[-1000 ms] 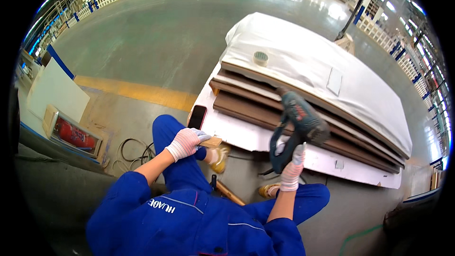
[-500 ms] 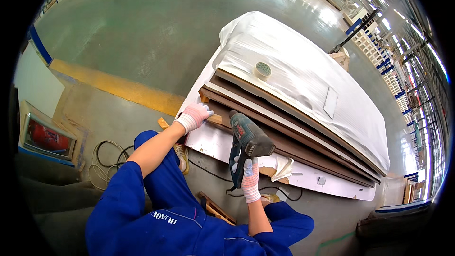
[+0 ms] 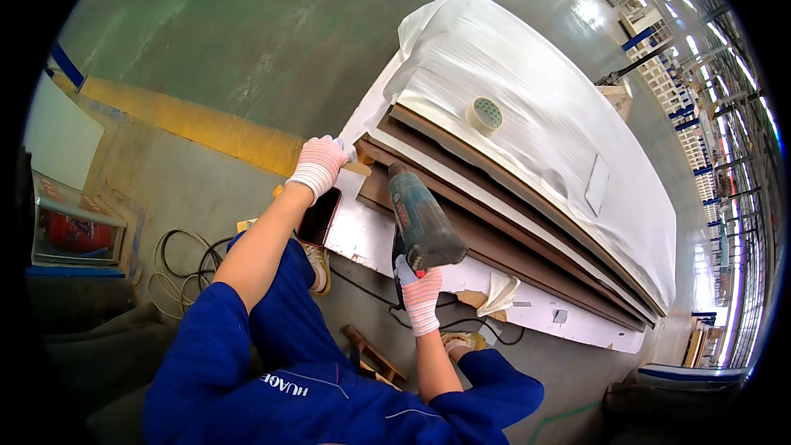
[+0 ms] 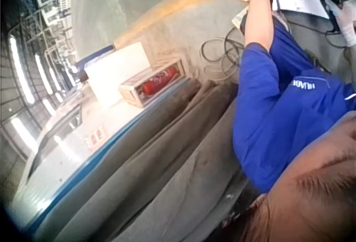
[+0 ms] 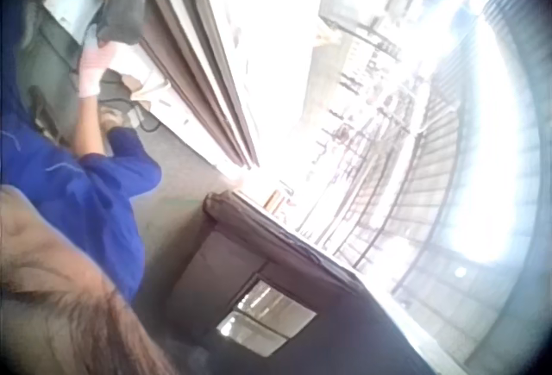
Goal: The person sits on the floor and uses a heat gun to apply heat to the edges of stacked wooden boards. They then use a small wooden block to press and smooth the heated edges, repeating this process along the length of the boards.
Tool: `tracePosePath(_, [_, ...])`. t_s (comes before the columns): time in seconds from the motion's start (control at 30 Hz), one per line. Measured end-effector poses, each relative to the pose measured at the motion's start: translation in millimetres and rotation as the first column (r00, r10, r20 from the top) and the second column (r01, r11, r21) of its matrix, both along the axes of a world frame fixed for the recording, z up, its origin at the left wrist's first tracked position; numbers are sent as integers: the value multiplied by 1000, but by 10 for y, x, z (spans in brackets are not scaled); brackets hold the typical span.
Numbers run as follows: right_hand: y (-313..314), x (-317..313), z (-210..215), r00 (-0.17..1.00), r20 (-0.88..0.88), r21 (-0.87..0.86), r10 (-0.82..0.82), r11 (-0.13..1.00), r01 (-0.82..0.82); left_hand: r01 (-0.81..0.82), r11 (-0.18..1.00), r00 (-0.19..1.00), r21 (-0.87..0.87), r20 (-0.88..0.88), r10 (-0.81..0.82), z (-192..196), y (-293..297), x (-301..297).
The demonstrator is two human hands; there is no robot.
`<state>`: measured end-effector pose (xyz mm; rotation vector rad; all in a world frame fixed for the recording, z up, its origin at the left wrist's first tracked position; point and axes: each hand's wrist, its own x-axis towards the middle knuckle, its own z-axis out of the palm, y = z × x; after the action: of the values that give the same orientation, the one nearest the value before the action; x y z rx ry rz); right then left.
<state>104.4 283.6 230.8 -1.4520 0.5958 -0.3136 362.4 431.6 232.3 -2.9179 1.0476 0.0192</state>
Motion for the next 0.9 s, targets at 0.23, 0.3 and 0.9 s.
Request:
tracePosePath(0.23, [-20,99,-198,1000,9,-86,6,996,-5,50,989,987,-139,156,-28,-105,66,46])
tracePosePath(0.3, [-26,102,-242,1000,17,-43,-14,999,15,97,981,979,-167,194,-63,-128,78,44])
tracePosePath(0.9, [-143,-151,-54,990,25,62,-142,988,140,331,919,927,-216,259,-272,-359,-397,77])
